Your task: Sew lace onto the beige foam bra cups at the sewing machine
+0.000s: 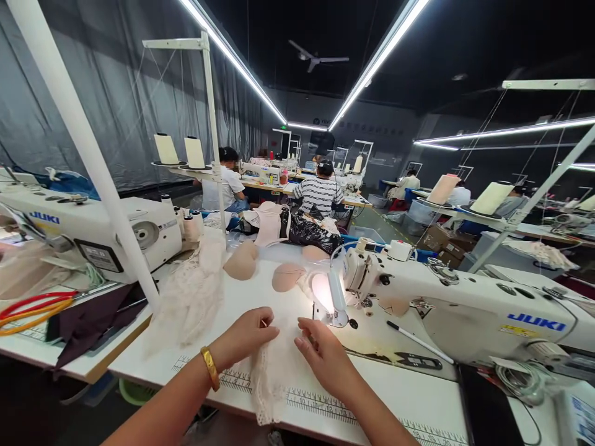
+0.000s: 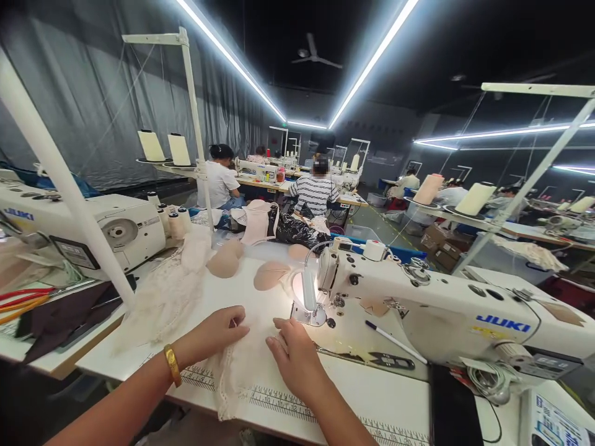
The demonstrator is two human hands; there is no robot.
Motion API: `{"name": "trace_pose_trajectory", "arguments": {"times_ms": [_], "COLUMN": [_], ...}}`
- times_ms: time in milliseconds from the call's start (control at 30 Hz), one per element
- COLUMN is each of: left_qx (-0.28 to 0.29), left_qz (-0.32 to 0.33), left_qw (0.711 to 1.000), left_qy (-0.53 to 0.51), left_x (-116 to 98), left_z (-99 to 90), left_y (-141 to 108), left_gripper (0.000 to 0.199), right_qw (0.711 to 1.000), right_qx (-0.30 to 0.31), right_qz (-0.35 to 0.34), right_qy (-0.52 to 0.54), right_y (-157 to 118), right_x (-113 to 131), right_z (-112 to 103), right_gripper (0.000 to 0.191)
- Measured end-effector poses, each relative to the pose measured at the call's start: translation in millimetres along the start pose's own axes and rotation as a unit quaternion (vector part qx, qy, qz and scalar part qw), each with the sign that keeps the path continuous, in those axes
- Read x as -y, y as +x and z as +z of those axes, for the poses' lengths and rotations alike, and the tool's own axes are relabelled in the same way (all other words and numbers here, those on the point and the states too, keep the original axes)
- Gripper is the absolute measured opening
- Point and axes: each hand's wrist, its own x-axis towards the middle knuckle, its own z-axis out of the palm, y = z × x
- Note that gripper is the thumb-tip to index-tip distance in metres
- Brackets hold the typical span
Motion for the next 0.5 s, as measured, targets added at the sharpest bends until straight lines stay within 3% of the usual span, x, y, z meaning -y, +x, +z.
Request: {"name": "trace_pose_trajectory", "arguments": {"times_ms": [100,200,233,300,433,500], "left_qx": [0.042,0.044,0.034,0.011,-0.007,0.022], "left_qz": [0.022,0.016,0.009,0.001,0.003,0.02], "left_qw": [0.983,0.902,0.876,0.852,0.854,0.88], "left_qy": [-0.179,-0.428,-0.482,-0.523,-0.521,-0.474], "left_x": [-8,-9,-8,-5,-3,-3], "left_z": [7.5,16.4,19.8,27.2,37.7,35.3], "left_y": [-7,-12,-13,-15,-24,-25], "left_gripper": [0.038,0.054,0.059,0.063,0.062,0.056], "right_qw": [0.996,0.986,0.981,0.972,0.963,0.955], "right_qx": [-0.008,-0.02,-0.024,-0.026,-0.033,-0.038], "right_qz": [0.029,0.034,0.034,0.036,0.055,0.078], "right_qy": [0.078,0.162,0.188,0.229,0.26,0.284], "right_y": [5,7,6,4,-1,-3], "right_x": [3,4,4,4,9,8], "right_z": [9,13,13,11,4,2], "right_gripper": [0.033,0.016,0.021,0.03,0.034,0.034]}}
